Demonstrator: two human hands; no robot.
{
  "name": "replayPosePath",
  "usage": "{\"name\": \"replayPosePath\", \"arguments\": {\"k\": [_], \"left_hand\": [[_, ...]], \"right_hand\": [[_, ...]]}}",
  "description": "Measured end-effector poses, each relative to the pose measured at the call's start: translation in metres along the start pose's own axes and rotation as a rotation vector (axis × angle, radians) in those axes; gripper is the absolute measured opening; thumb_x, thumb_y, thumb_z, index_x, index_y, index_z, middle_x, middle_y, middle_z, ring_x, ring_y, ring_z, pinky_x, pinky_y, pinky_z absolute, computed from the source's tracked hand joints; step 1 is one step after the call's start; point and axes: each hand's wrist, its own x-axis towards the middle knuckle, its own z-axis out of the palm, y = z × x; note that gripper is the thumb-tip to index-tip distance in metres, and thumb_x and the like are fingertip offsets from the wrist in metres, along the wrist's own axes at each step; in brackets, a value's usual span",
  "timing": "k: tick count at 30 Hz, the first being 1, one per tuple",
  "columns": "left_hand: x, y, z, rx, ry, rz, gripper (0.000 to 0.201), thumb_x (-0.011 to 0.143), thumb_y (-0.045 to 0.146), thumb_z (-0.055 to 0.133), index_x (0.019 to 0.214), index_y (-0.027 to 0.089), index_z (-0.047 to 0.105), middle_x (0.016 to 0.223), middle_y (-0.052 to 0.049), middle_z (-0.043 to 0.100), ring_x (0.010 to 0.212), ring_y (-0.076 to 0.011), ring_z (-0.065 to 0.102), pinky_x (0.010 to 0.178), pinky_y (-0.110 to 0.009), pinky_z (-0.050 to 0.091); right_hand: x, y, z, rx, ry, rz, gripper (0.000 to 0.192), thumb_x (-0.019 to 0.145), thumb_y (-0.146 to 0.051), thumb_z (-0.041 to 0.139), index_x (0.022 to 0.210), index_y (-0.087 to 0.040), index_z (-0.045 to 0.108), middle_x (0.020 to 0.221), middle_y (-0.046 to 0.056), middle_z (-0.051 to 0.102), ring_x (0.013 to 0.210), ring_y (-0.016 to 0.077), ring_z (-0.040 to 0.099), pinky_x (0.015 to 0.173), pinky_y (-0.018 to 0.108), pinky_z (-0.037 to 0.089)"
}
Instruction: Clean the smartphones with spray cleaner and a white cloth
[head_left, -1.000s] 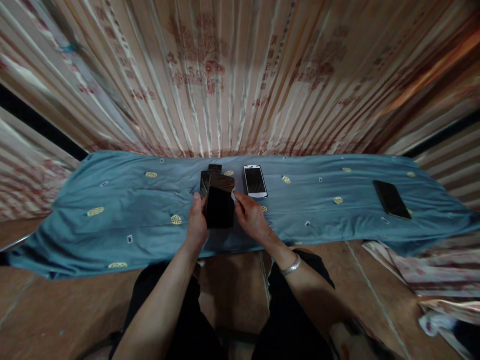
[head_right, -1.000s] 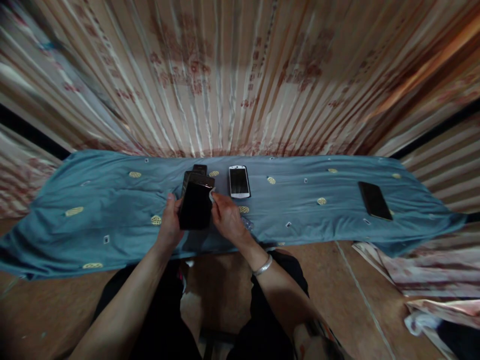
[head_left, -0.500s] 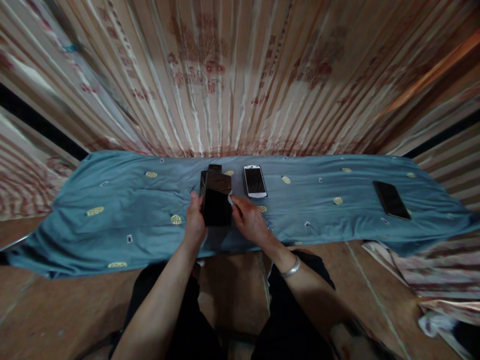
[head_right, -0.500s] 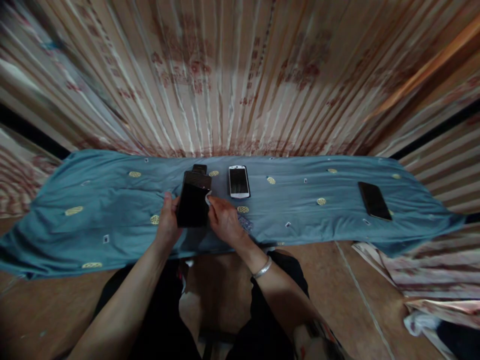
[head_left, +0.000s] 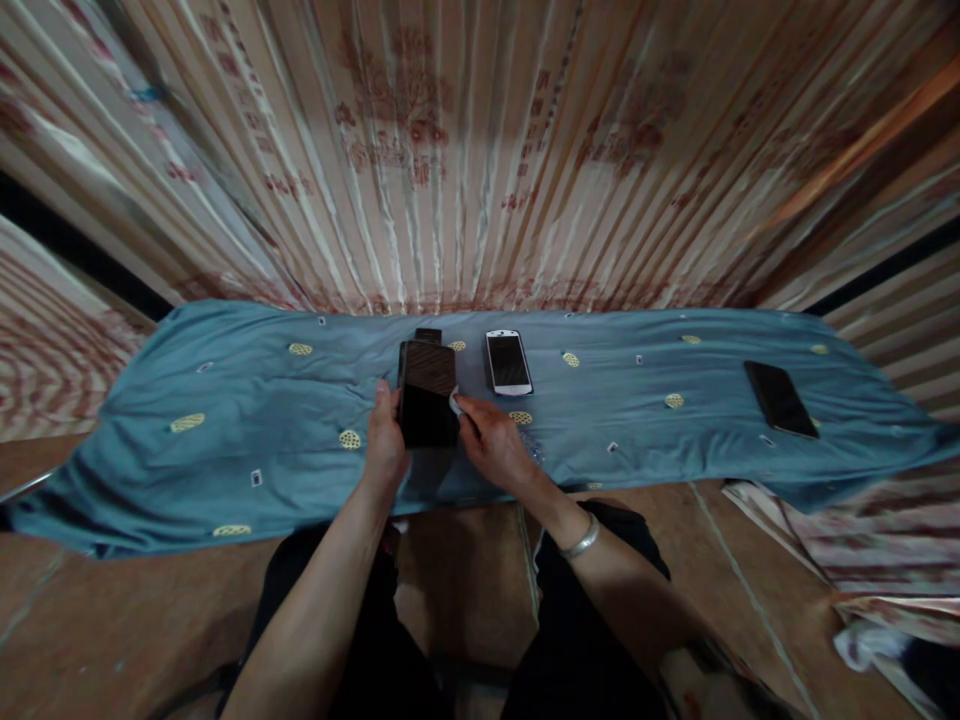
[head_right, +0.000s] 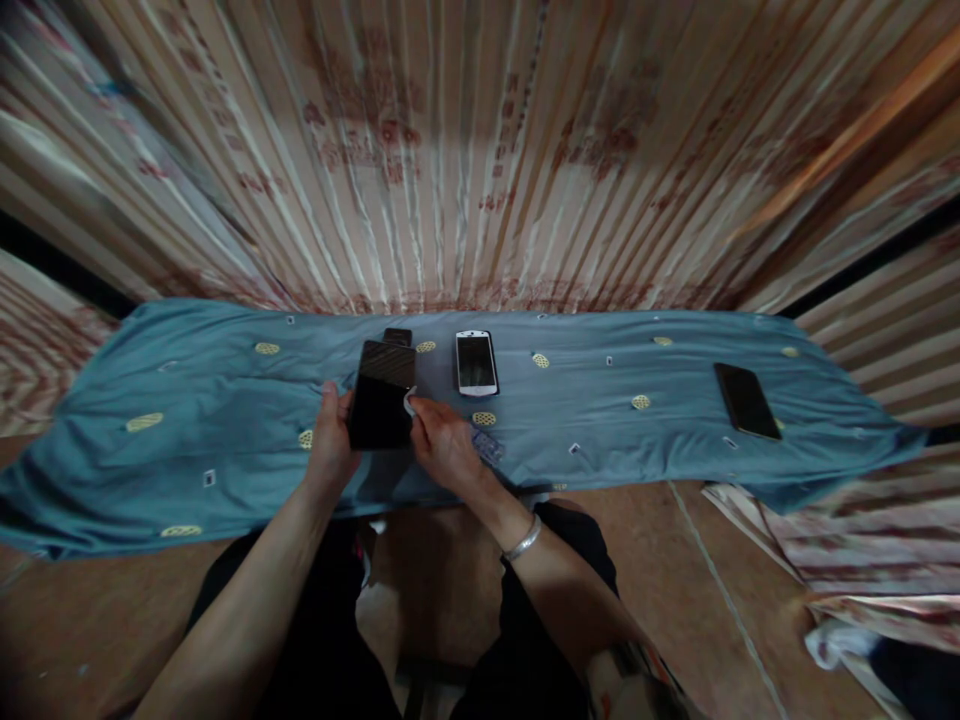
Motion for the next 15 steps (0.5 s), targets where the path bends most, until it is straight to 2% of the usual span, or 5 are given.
{"name": "replayPosePath", "arguments": {"k": [4,8,15], "left_hand": [[0.0037,0.0041,-0.0038,0.001,0.006,-0.015,0.068,0.085,0.083,0.06,0.092,0.019,0.081,0.096,-0.012,0.085,0.121,-0.0389,0.075,0.097,-0.047,0.065],[0.0031,0.0069,-0.0014,0.0,0.004,-0.013,0.065,0.089,0.079,0.057,0.095,0.019,0.081,0.099,-0.012,0.085,0.124,-0.0383,0.074,0.098,-0.047,0.065],[0.0037,0.0052,0.0019,0.0,0.009,0.007,0.066,0.084,0.082,0.061,0.091,0.019,0.079,0.101,-0.013,0.084,0.129,-0.0397,0.071,0.099,-0.049,0.065]], "right_hand": [[-0.0027,-0.0075,-0.0009,0.01,-0.025,-0.031,0.036,0.101,-0.017,0.054,0.133,-0.019,0.072,0.126,0.013,0.081,0.117,0.0252,0.078,0.107,0.04,0.063],[-0.0019,-0.0102,-0.0031,-0.011,-0.043,0.004,0.037,0.1,-0.016,0.055,0.132,-0.023,0.073,0.124,0.009,0.082,0.115,0.0231,0.079,0.107,0.039,0.064],[-0.0033,-0.0084,-0.005,0.015,-0.031,-0.022,0.036,0.1,-0.016,0.057,0.131,-0.021,0.073,0.123,0.012,0.082,0.113,0.0253,0.08,0.103,0.04,0.065]]}}
